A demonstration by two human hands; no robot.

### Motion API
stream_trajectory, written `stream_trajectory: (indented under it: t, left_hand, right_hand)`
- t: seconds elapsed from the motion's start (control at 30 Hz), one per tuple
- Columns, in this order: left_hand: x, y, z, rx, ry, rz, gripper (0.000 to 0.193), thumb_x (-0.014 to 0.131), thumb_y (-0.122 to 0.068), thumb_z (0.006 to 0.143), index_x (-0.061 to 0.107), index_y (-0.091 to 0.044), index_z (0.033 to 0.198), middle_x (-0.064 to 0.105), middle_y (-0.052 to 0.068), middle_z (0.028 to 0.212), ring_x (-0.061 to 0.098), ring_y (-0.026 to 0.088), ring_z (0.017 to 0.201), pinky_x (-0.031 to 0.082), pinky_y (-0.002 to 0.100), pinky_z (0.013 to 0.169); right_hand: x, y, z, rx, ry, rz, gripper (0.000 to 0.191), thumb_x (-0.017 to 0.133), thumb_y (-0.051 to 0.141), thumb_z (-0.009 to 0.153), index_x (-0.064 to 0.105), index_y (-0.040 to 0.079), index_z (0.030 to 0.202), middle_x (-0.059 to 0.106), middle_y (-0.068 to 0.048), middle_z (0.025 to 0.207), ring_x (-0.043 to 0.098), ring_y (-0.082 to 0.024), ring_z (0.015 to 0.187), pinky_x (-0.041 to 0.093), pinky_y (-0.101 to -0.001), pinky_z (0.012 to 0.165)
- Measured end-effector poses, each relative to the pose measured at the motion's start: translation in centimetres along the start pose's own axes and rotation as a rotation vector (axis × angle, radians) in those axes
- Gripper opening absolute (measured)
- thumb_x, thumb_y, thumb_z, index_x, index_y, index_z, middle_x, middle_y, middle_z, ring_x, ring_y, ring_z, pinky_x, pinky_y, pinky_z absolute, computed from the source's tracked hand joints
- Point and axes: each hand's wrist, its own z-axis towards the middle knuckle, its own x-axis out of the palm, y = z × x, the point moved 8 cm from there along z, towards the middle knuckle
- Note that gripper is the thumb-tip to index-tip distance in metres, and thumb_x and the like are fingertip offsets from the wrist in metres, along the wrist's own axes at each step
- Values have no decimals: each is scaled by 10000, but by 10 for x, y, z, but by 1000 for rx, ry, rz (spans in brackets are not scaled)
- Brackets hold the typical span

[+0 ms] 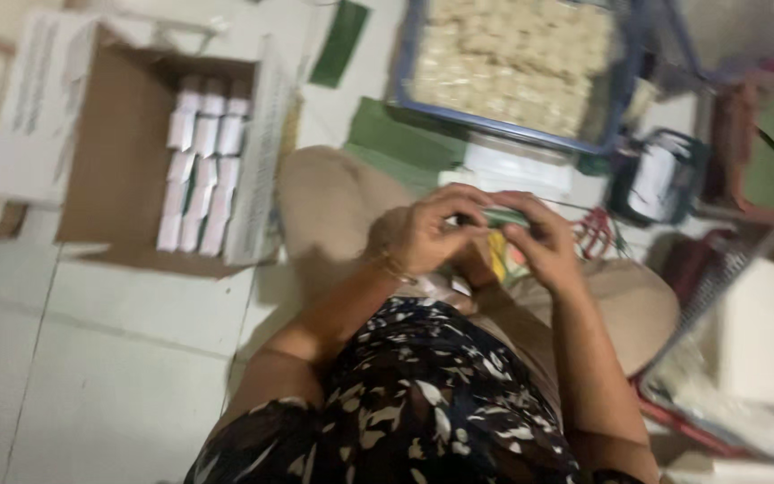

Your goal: The person sits on the floor wrapping small white food balls in cut green leaves, folding the leaf around each item and placing the wrapped pieces into a plastic basket. They occasionally handle plastic bags, a box of packaged goods, and reposition baskets of materials.

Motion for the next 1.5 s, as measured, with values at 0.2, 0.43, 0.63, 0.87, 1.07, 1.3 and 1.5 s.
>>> stream_trajectory:
  t: [0.2, 0.43, 0.63, 0.87, 1.07, 1.3, 1.5]
  left_hand:
    - [-42, -39, -10, -55, -63, 267, 507, 815, -155, 869, 593, -69, 1317, 647, 134, 1299, 642, 259, 1222, 531, 351, 1034]
    - [-173, -14, -40, -462, -302, 285, 433, 822, -148, 814, 575, -125, 1169, 716, 50, 1039, 688, 118, 954, 577, 263, 814]
    - [-408, 9, -72, -321, -720, 961, 445, 869, -153, 694, 507, -55, 934, 544, 136, 974, 572, 314, 928, 508, 410, 839]
    - [-425, 108, -154, -946, -339, 1170, 527, 911, -389, 627, 652, -28, 910, 706, 204, 905, 665, 369, 920, 538, 440, 910]
    - [-399, 101, -145, -783, -536, 996, 382, 893, -263, 671, 626, -34, 819, 578, 267, 1047, 606, 433, 966, 518, 462, 901]
    - [-400, 96, -157, -705, -513, 967, 267, 822, -188, 739, 614, -43, 824, 566, 243, 1068, 601, 423, 1034, 516, 455, 936]
    - [-409, 112, -155, -697, -462, 997, 256, 827, -198, 806, 657, -50, 925, 562, 259, 1164, 593, 425, 1071, 502, 464, 949]
  right_hand:
    - [33, 10, 24, 2, 74, 175, 493, 780, -23, 865, 660, -25, 1343, 626, -145, 1340, 588, -263, 1283, 475, -375, 1129]
    - [95, 46, 60, -126, 193, 50, 924, 806, 210, 887, 277, 78, 1632, 403, -105, 1554, 513, -256, 1325, 478, -374, 1085]
    - [84, 14, 70, 82, 18, -47, 542, 698, 149, 1022, 531, 66, 1531, 488, -110, 1527, 569, -247, 1365, 531, -387, 1101]
    - [149, -4, 54, 141, 181, -232, 450, 725, 63, 922, 623, 43, 1360, 465, -135, 1492, 609, -241, 1216, 576, -355, 955]
    - [193, 20, 50, 137, 291, -362, 452, 748, 126, 890, 647, 62, 1326, 477, -157, 1491, 644, -265, 1141, 577, -345, 905]
    - [206, 33, 41, 150, 329, -527, 452, 777, 205, 835, 674, 116, 1266, 517, -122, 1477, 733, -252, 976, 616, -339, 614]
    - [211, 41, 41, 85, 346, -557, 435, 770, 244, 846, 682, 131, 1257, 547, -115, 1452, 737, -233, 967, 618, -332, 628]
